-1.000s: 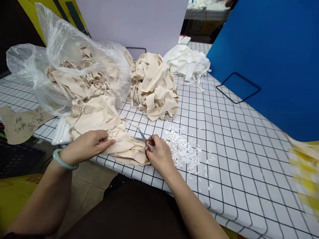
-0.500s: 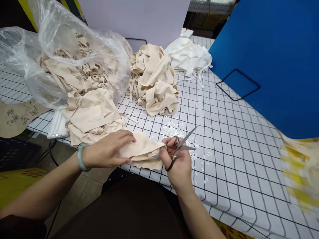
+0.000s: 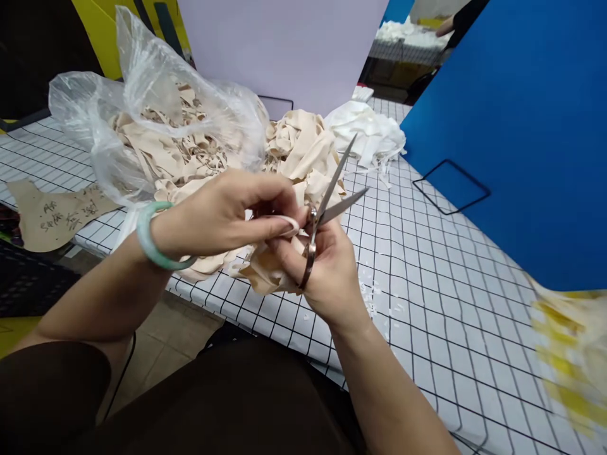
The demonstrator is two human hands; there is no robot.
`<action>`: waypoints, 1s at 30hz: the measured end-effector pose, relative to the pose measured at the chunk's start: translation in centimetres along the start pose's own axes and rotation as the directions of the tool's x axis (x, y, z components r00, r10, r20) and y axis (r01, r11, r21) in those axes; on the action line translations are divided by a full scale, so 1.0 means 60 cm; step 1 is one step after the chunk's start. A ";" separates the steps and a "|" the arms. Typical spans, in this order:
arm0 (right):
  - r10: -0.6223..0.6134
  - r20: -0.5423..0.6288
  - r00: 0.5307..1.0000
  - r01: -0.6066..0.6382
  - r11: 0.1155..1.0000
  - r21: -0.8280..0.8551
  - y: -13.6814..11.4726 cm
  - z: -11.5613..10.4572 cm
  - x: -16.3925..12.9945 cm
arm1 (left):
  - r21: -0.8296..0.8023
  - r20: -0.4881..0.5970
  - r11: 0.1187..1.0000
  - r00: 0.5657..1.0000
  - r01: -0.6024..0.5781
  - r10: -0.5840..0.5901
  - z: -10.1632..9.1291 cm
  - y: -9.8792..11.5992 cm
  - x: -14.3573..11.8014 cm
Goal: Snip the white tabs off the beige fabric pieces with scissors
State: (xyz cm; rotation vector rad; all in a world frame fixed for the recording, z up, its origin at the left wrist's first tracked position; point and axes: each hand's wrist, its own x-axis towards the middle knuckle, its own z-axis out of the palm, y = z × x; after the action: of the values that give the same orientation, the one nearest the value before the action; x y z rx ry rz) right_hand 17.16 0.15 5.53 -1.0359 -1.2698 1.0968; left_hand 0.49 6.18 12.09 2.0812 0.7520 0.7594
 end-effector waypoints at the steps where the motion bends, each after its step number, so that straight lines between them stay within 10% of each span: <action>1: -0.015 -0.013 1.000 0.015 1.000 0.004 -0.007 0.003 0.006 | -0.066 -0.040 0.998 0.999 -0.007 0.004 0.003 -0.005 0.010; 7: -0.136 -0.129 0.982 0.141 0.989 0.036 -0.056 -0.024 0.019 | -0.261 -0.080 0.965 0.997 -0.036 0.016 0.045 -0.121 0.009; 12: -0.212 -0.223 0.952 0.200 0.977 -0.073 -0.072 -0.038 0.022 | -0.134 -0.380 0.985 0.924 -0.107 0.048 0.103 -0.157 -0.057; 18: -0.268 -0.240 0.933 0.237 0.960 -0.149 -0.087 -0.034 0.027 | -0.065 0.189 0.998 0.982 -0.016 0.028 0.090 -0.132 -0.110; 24: -0.176 -0.246 0.953 0.175 0.984 -0.027 -0.027 -0.039 0.046 | 0.425 -0.204 0.905 0.977 0.025 0.069 0.081 -0.125 -0.175; 30: 0.006 -0.082 0.997 -0.032 0.946 -0.324 0.096 0.018 -0.008 | 0.615 -0.313 0.786 0.934 0.064 0.170 0.092 -0.138 -0.197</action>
State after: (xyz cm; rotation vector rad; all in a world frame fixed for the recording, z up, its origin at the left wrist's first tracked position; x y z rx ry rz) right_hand 15.82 0.74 -0.15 -1.3274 -1.4076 0.8662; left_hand -5.27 -0.56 -0.61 2.5907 1.2871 1.0411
